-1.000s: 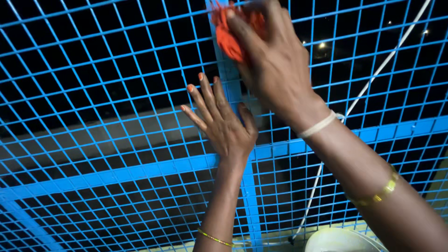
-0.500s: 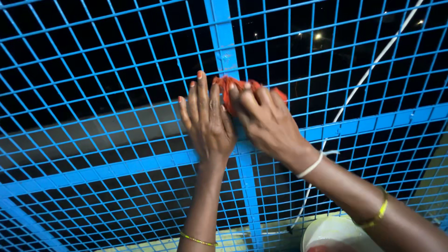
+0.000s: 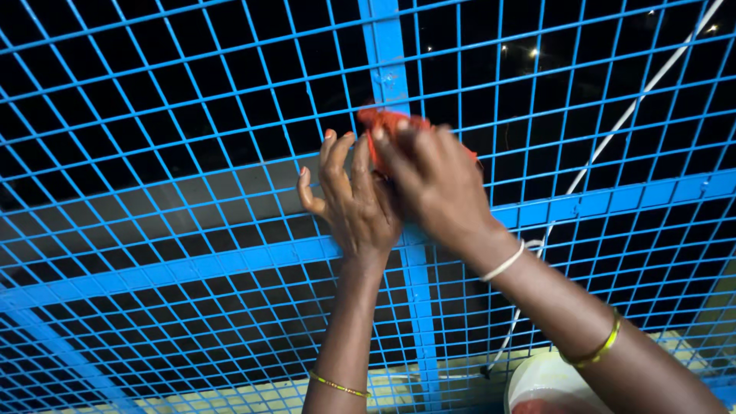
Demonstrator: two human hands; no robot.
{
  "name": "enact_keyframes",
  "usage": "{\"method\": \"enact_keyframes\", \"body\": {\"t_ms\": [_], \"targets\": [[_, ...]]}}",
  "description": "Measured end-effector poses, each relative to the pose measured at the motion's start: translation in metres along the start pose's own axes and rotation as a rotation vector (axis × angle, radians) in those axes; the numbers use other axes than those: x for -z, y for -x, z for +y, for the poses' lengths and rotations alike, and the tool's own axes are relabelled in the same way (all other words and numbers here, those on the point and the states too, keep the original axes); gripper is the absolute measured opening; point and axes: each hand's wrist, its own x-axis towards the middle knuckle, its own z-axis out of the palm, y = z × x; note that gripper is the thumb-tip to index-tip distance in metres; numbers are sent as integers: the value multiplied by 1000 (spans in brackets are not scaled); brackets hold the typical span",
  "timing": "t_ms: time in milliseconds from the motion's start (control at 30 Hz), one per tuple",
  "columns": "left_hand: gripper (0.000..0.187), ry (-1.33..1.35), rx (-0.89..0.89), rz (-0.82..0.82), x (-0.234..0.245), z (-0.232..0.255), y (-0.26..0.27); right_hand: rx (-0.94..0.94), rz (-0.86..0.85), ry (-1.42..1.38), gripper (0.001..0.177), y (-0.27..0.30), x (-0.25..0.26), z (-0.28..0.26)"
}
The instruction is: The person wipes down the mesh of a blue metal gate using a red cloth, periodically dipping the cloth into a white bucket on the ground.
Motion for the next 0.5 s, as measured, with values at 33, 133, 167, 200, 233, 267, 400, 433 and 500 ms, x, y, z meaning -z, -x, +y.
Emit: {"method": "enact_keyframes", "body": {"t_ms": [33, 133, 167, 200, 233, 267, 400, 433, 500], "targets": [[38, -8, 1, 6, -1, 0, 0, 20, -35, 35, 50, 7, -1, -4], [39, -64, 7, -29, -1, 1, 2, 47, -125, 107, 54, 28, 6, -18], [39, -61, 8, -34, 0, 2, 3, 56, -175, 150, 56, 33, 11, -22], [40, -58, -1, -29, 0, 2, 3, 57, -173, 151, 56, 37, 18, -27], [42, -55, -10, -24, 0, 1, 2, -91, -270, 36, 49, 40, 26, -31], [42, -53, -11, -20, 0, 2, 2, -236, -366, -79, 41, 39, 34, -33], [43, -28, 3, -17, -2, 2, 1, -241, -240, -142, 45, 24, 49, -19], [42, -22, 3, -2, -3, 2, 1, -208, -160, -142, 45, 17, 45, -13], [43, -18, 17, -22, -1, 1, 3, -177, -82, -144, 45, 11, 34, -15]]}}
